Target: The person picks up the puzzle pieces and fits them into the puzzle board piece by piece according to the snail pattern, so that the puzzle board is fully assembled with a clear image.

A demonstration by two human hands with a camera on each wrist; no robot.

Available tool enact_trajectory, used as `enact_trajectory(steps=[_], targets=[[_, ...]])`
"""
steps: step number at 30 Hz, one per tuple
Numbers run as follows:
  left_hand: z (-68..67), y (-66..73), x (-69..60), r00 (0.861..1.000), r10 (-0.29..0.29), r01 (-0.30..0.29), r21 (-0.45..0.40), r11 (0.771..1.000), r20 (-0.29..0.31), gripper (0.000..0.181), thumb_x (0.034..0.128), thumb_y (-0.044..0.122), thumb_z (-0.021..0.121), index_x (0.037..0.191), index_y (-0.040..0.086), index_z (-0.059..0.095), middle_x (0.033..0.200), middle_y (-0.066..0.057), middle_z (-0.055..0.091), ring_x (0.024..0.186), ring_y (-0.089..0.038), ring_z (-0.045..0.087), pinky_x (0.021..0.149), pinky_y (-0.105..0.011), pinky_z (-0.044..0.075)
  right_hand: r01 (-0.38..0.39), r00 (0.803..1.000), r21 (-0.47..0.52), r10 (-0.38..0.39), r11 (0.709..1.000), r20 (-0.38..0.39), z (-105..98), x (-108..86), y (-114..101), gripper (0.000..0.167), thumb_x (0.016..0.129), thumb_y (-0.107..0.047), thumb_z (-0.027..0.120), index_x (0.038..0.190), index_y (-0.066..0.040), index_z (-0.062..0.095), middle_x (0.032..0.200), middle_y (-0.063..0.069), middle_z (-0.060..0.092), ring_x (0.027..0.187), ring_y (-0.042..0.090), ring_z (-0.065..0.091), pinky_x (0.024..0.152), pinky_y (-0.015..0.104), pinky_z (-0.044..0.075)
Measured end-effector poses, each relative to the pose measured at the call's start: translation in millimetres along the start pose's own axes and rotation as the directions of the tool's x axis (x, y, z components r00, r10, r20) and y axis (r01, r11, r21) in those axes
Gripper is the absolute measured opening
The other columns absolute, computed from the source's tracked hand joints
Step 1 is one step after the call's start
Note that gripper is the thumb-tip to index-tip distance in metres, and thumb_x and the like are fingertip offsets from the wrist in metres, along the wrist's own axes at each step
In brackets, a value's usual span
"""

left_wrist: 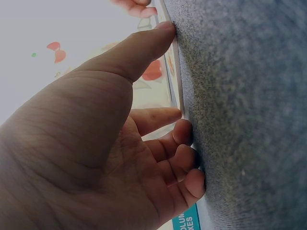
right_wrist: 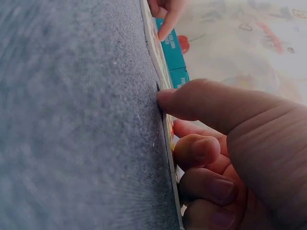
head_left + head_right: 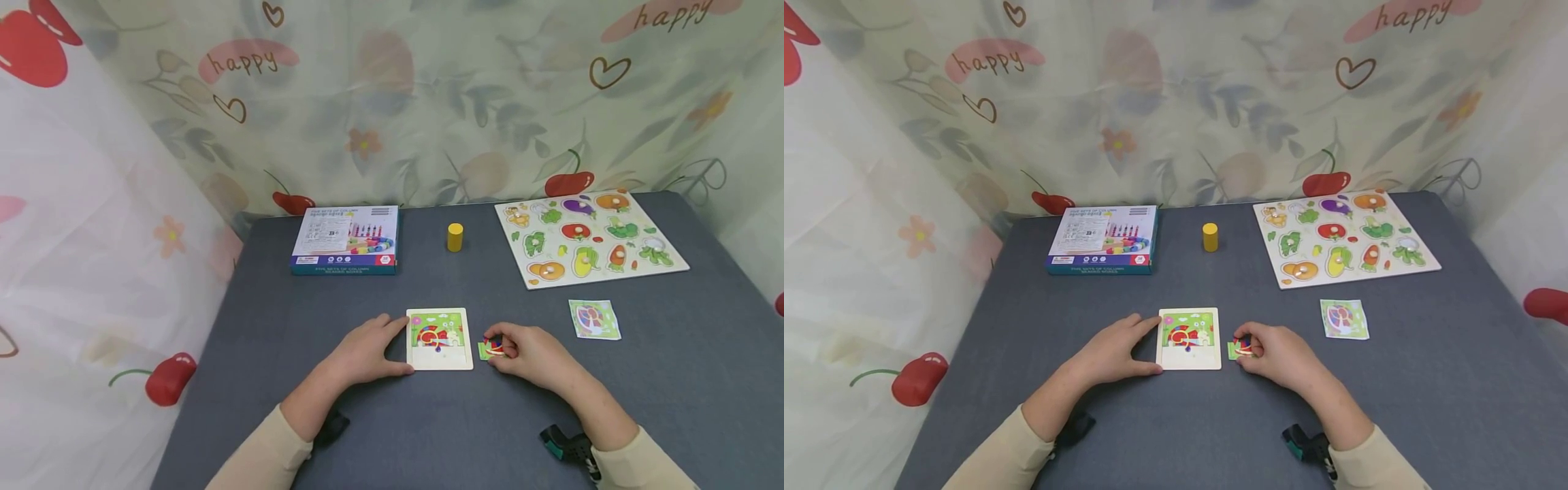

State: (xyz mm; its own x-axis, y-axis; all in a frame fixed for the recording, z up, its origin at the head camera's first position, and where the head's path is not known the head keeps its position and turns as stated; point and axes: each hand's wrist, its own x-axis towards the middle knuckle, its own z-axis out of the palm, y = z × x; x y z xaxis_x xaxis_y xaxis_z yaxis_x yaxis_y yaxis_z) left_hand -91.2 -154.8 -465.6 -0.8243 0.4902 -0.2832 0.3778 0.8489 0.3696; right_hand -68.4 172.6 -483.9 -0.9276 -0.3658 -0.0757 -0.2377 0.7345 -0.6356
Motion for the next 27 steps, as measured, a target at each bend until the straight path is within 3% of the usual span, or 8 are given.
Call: enact_trajectory(steps=[6, 15, 27], targets=[[-0.2, -0.8, -0.2, 1.000, -0.004, 0.004, 0.004, 1.000, 0.000, 0.095, 0.0817, 0.064, 0.077, 0.158, 0.020, 0.042, 0.126, -0.006, 0.056, 0.107, -0.020, 0.053, 0.089, -0.039, 0.048, 0.000, 1.000, -0.006, 0.000, 1.000, -0.013, 0, 0.9, -2, 0.032, 0.083, -0.021, 0.083, 0.111, -0.013, 0.068, 0.065, -0.009, 0.046, 0.055, 0.006, 0.040, 0.055, 0.026, 0.030], [-0.5, 0.1, -0.6, 1.000, 0.005, -0.005, 0.004, 1.000, -0.003, 0.094, 0.0825, 0.062, 0.077, 0.158, 0.019, 0.042, 0.128, -0.008, 0.056, 0.109, -0.021, 0.053, 0.092, -0.042, 0.048, 0.018, 1.000, 0.106, -0.019, 0.994, 0.007, -1, -1.4, -1, 0.031, 0.086, -0.022, 0.082, 0.112, -0.013, 0.067, 0.065, -0.009, 0.047, 0.055, 0.006, 0.042, 0.057, 0.026, 0.035], [-1.3, 1.2, -0.4, 1.000, 0.000, 0.000, 0.005, 1.000, 0.000, 0.094, 0.0824, 0.062, 0.078, 0.158, 0.019, 0.042, 0.126, -0.006, 0.056, 0.106, -0.020, 0.053, 0.089, -0.040, 0.048, 0.067, 0.997, 0.077, -0.064, 0.995, -0.032, -22, -10.8, -27, 0.033, 0.085, -0.014, 0.083, 0.114, -0.013, 0.067, 0.066, -0.010, 0.045, 0.054, 0.005, 0.042, 0.056, 0.026, 0.035]])
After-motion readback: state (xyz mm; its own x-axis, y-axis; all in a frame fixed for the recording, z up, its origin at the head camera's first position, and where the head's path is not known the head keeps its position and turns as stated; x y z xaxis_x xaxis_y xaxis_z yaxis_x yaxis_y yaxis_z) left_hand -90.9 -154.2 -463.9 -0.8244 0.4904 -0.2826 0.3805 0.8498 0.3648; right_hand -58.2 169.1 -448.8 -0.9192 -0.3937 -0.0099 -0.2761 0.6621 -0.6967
